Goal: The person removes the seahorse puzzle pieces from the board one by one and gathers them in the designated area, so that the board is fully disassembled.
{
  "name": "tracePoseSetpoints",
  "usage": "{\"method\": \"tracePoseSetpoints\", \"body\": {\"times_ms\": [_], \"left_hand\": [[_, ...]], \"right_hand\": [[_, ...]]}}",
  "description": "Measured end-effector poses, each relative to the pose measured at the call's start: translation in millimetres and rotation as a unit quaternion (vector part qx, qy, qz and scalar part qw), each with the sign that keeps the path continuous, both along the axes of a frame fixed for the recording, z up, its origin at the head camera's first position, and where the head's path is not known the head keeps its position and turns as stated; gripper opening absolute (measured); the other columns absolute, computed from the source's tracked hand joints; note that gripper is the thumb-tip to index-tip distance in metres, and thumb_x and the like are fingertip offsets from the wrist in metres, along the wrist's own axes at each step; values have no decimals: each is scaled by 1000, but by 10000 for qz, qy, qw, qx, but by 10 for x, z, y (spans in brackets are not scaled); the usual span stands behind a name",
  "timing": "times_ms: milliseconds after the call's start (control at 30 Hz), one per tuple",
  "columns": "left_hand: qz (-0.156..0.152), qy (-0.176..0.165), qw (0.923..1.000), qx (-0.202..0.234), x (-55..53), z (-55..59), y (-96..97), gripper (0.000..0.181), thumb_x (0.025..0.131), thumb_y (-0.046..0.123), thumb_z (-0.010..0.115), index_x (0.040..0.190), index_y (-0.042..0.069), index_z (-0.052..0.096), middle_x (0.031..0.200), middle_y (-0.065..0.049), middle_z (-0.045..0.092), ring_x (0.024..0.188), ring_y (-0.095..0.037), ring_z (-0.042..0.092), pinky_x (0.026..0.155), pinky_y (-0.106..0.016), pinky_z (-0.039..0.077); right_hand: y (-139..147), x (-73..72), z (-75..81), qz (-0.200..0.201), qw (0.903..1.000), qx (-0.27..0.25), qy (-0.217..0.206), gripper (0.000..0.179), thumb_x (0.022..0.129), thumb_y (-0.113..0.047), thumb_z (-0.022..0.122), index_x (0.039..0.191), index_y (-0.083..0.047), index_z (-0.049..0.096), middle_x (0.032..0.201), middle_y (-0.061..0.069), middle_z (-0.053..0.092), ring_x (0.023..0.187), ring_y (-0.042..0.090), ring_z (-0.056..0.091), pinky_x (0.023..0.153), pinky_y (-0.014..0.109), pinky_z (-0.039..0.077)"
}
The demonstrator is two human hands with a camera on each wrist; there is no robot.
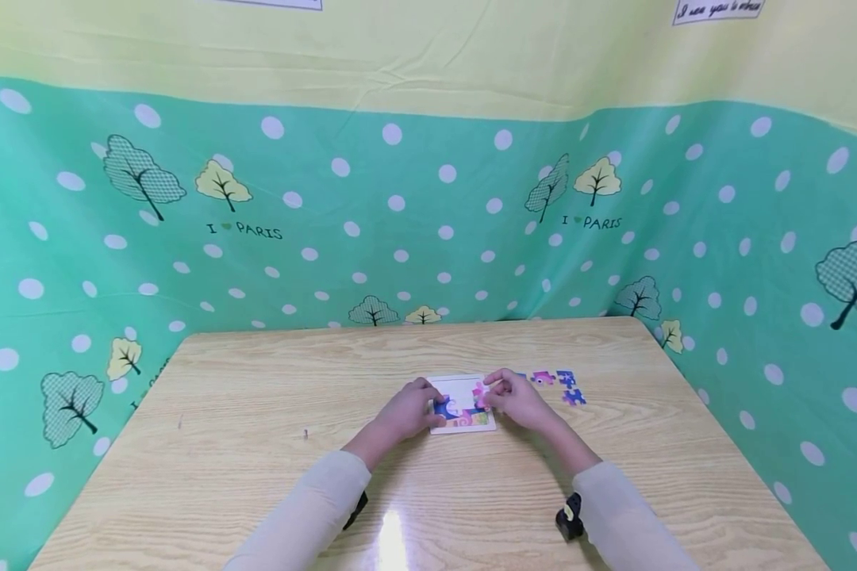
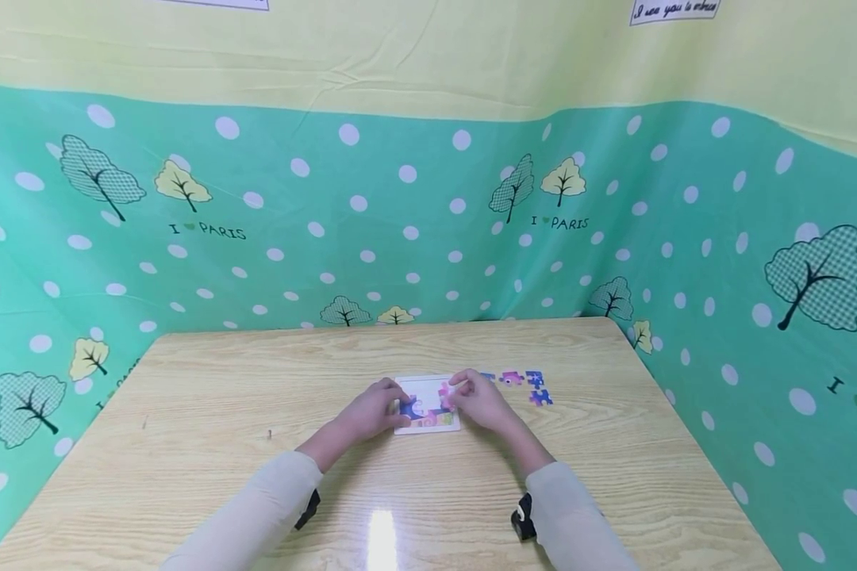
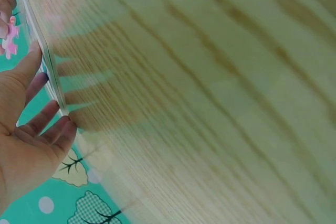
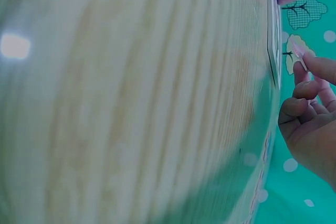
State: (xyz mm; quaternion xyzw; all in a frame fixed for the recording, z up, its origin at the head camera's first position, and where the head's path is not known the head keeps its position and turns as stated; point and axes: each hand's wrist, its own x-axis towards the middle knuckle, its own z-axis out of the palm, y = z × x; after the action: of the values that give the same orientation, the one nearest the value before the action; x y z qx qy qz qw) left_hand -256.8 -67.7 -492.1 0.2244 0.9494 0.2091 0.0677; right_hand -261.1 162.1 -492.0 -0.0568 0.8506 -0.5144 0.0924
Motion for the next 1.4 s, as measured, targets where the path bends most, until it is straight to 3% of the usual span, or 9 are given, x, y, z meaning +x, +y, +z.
{"method": "tracePoseSetpoints", "body": {"times_ms": [433,933,1400], "left_hand": [[-47,27,10000,-30,-1,0,-11,41,83,34,69,116,11,64,117,-8,55,108,-24,54,100,-39,45],[31,-36,10000,-61,5,-10,-6,41,83,34,69,117,13,64,119,-7,54,109,-24,54,101,-39,44],[67,-64,9999,-71,15,-4,3,42,83,35,69,118,12,64,117,-7,55,108,-23,54,100,-38,45]], "right_hand": [[96,38,12,-103,9999,116,62,27,84,-8,66,109,-5,57,84,7,59,67,20,54,55,23,46],[263,73,11,-271,9992,285,54,26,84,-8,66,109,-6,56,83,6,56,65,15,50,53,21,43],[402,73,-1,-233,9988,426,57,31,83,-9,66,112,-5,56,86,7,57,70,16,52,57,24,48]]}}
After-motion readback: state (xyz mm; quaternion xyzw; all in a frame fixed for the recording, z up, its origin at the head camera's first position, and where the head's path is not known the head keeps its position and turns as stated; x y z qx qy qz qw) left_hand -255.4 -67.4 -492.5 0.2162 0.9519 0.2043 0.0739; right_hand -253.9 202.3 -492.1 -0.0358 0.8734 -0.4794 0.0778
